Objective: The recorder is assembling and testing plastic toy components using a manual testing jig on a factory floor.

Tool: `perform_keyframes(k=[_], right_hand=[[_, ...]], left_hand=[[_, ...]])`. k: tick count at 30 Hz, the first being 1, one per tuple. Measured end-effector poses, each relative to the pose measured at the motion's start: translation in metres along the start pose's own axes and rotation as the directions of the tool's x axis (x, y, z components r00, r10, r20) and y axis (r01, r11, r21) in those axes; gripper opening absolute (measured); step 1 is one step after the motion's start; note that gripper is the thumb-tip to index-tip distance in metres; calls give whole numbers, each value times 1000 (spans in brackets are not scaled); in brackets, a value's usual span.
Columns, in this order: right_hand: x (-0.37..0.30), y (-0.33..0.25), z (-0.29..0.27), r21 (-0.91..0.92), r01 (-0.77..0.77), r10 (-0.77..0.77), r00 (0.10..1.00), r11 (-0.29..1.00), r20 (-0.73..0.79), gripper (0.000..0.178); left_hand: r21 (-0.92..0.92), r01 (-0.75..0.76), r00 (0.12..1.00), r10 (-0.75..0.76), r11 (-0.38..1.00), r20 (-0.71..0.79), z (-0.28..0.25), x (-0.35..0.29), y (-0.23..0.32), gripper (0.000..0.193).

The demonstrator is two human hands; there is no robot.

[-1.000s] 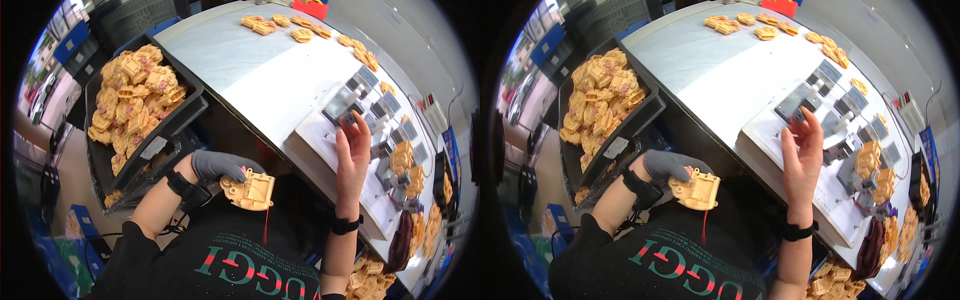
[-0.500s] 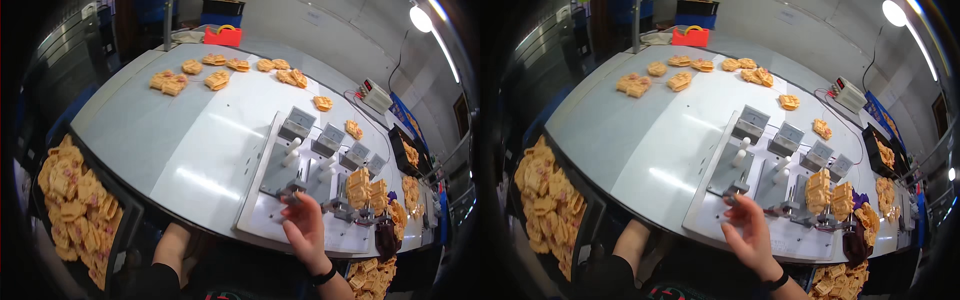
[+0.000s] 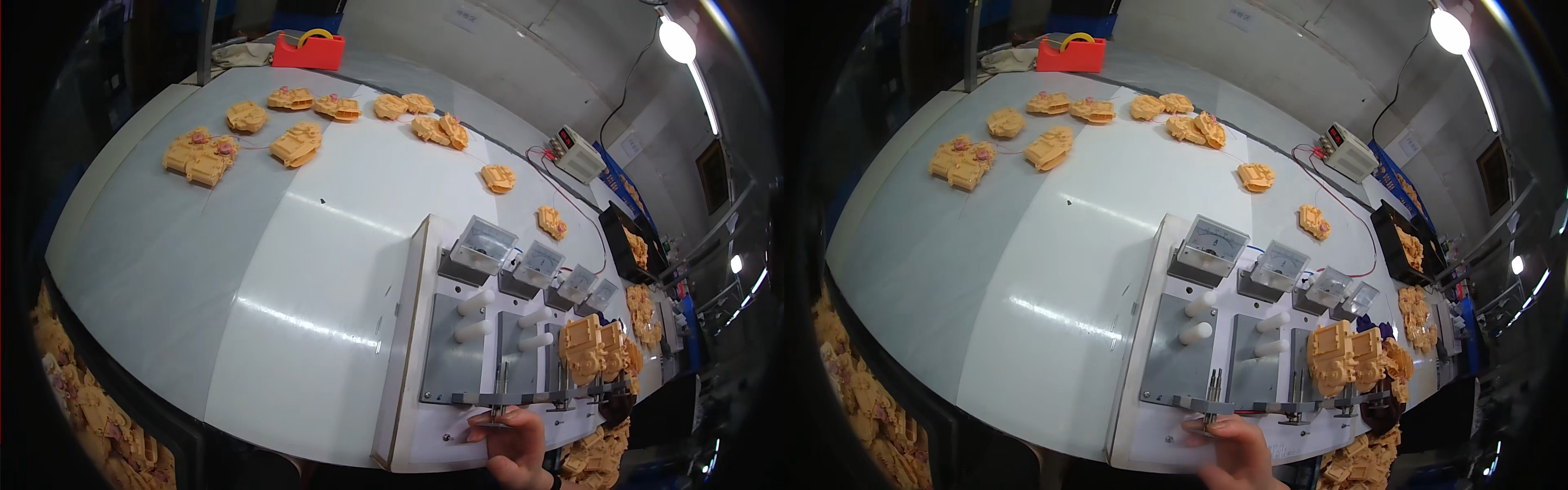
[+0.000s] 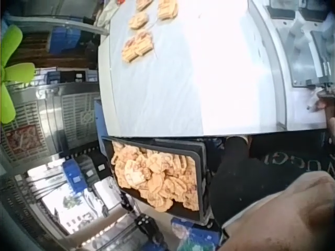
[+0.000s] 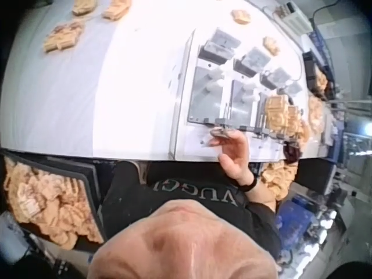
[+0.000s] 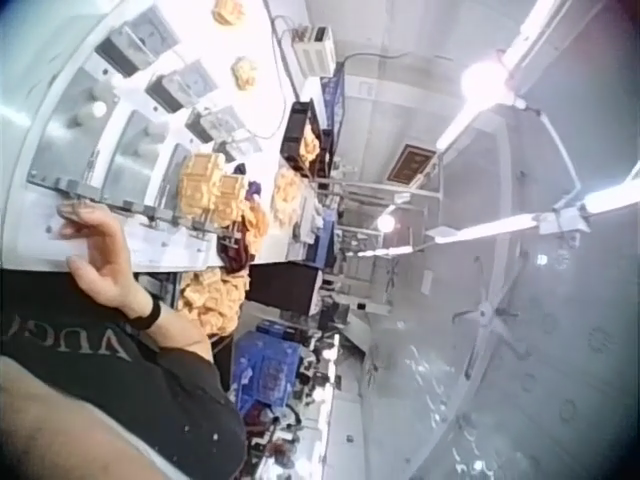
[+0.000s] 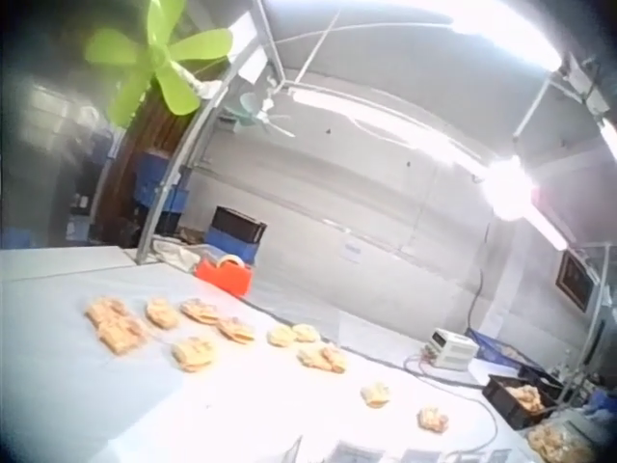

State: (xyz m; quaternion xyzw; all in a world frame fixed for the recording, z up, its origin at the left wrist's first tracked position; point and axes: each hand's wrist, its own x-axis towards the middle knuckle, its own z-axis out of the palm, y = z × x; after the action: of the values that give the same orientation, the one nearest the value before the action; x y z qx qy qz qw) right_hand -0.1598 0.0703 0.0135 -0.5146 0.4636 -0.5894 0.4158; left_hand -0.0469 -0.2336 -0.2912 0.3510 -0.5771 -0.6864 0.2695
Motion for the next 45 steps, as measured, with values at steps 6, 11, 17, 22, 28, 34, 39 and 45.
perform_keyframes(k=[6,11,17,22,28,34,39,45], right_hand=[[-3,-2,1,-2,7,-7,1000,1000,-19,54],[-2,-1,3,-6,17,-17,999,1000,-33,55],[-2,0,2,22,15,-15,999,1000,-31,56],[-1,0,3,-5,20,-21,999,1000,-30,58],[-2,-1,3,-8,35,-35,999,999,-33,60],[1,-4,1,-20,2,-2,1000,1000,2,56],[8,-4,6,-141,34,-40,998,989,-43,59],[1,-19,12,-421,120,-138,990,899,-12,78]], left_hand=[[29,-25,999,24,999,30,23,0,-13,35],[65,-48,997,44,997,57,39,-3,-17,35],[129,-76,994,66,989,83,50,-10,-17,36],[183,-100,992,84,978,95,54,-18,-13,36],[251,-131,987,103,959,120,59,-31,-5,37],[352,-175,973,108,920,203,69,-59,15,37],[465,-215,948,69,859,311,82,-107,39,38],[604,-256,912,-19,755,410,96,-177,68,38]])
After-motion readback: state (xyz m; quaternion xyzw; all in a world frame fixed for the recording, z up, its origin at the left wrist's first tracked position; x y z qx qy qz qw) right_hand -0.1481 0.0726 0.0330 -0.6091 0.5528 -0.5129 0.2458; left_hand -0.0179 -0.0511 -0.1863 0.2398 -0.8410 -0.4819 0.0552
